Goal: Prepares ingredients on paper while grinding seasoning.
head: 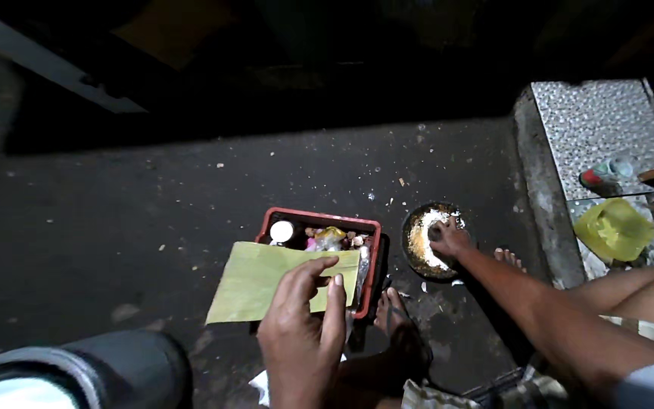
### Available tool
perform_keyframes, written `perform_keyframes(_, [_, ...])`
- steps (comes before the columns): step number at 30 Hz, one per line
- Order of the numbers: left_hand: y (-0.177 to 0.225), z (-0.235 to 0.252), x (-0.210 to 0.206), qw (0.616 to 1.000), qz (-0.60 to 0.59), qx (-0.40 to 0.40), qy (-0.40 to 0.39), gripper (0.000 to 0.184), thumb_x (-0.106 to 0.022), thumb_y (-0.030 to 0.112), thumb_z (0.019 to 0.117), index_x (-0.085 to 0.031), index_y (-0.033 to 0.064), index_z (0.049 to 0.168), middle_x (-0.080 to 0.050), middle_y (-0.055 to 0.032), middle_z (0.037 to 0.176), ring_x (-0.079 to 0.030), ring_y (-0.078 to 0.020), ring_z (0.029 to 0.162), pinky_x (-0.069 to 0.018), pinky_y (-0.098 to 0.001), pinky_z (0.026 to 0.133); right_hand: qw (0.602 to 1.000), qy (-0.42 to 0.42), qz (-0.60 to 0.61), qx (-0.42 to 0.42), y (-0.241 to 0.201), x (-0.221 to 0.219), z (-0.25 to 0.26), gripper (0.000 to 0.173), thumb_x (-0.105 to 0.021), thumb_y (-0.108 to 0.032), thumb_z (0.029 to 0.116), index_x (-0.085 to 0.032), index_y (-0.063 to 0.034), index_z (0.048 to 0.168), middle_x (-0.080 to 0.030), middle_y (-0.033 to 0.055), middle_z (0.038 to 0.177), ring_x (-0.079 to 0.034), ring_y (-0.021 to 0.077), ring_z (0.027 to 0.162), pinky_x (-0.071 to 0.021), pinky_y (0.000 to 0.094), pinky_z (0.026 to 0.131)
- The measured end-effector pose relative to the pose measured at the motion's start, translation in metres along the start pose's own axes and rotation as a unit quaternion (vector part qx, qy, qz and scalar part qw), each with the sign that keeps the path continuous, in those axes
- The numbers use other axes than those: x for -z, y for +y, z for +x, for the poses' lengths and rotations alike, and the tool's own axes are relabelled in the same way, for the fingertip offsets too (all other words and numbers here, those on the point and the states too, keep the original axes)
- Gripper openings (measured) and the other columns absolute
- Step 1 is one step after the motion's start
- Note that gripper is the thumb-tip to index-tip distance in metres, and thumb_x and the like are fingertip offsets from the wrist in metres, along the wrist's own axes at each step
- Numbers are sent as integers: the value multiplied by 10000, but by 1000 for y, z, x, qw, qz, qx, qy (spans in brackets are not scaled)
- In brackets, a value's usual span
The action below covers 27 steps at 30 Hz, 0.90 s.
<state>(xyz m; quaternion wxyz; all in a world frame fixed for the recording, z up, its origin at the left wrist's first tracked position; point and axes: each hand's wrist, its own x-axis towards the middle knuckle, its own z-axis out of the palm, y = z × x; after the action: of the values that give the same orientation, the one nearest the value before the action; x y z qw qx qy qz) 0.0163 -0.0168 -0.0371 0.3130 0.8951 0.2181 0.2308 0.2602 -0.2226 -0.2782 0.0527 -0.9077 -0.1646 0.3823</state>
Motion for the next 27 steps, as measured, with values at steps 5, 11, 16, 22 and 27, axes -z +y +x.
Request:
perform_keyframes(5, [1,-1,1,1000,-16,9,-12,289,-552,206,1004,-700,4,1148,-703,-119,1076,-672,-54,881,-558,-186,765,997,2,-55,46,19,-27,-23,660,-676,-446,933,-486,-226,1526,-311,238,1623,-653,444,1115,-556,599,892])
perform_keyframes(11, [2,9,-6,1000,2,2,-20,291,-553,224,993,-714,28,1136,-714,-96,1057,-685,-60,859,-569,-200,753,998,-47,41,24,4,39,13,599,-745,-452,918,-573,-203,1435,-393,269,1566,-546,468,1298,-463,669,1025])
perform_keyframes(16, [3,1,-5,1000,-11,7,-27,295,-553,230,1007,-705,22,1149,-715,-101,1060,-685,-58,864,-569,-199,757,998,34,59,-7,30,39,17,619,-799,-430,860,-596,-232,1410,-375,257,1567,-600,480,1188,-519,686,909])
perform_keyframes(22, [4,15,-9,999,-9,6,-42,291,-548,217,1005,-700,18,1154,-710,-97,1072,-676,-39,875,-561,-179,764,999,-12,-43,30,25,-13,-20,642,-685,-430,933,-495,-236,1514,-300,226,1638,-642,450,1148,-553,604,899])
perform_keyframes(27, [5,17,-17,999,-5,-4,-48,288,-541,222,999,-711,28,1126,-721,-78,1052,-687,-45,847,-574,-195,755,998,6,-36,41,18,2,6,597,-701,-422,922,-547,-253,1474,-353,210,1609,-640,431,1154,-535,604,938])
